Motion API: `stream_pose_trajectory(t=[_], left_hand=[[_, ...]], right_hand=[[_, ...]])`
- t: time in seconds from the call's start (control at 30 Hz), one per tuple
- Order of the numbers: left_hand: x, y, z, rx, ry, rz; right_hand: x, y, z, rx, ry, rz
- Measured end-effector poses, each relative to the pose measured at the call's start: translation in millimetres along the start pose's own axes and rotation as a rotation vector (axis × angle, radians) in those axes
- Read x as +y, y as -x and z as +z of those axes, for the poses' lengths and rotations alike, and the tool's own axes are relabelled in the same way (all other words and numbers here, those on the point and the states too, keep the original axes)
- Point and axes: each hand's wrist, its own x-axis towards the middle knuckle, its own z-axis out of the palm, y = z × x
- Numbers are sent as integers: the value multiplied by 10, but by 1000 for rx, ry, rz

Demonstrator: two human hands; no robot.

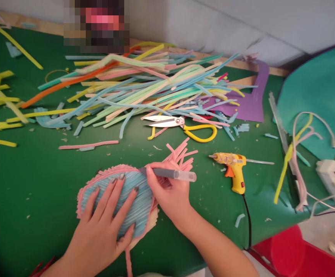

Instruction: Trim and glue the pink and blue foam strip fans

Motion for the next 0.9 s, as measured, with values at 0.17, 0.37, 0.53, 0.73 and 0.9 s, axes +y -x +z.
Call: stream_pose_trajectory(t=[0.17, 0.37, 0.53, 0.73, 0.9], left_hand=[[0, 2, -3, 10, 1, 1], [45, -69, -64, 0, -31, 0], [30, -132, -30, -10, -15, 81], [-7, -165, -22, -19, 29, 92], [-6, -164, -13, -57, 18, 67]], right_hand=[[22, 37, -48, 70, 15, 10], [28, -15, -108, 73, -50, -41], [41, -56, -103, -31, -99, -14], [56, -77, -68, -69, -158, -14], [24, -127, -50, -126, -155, -45]])
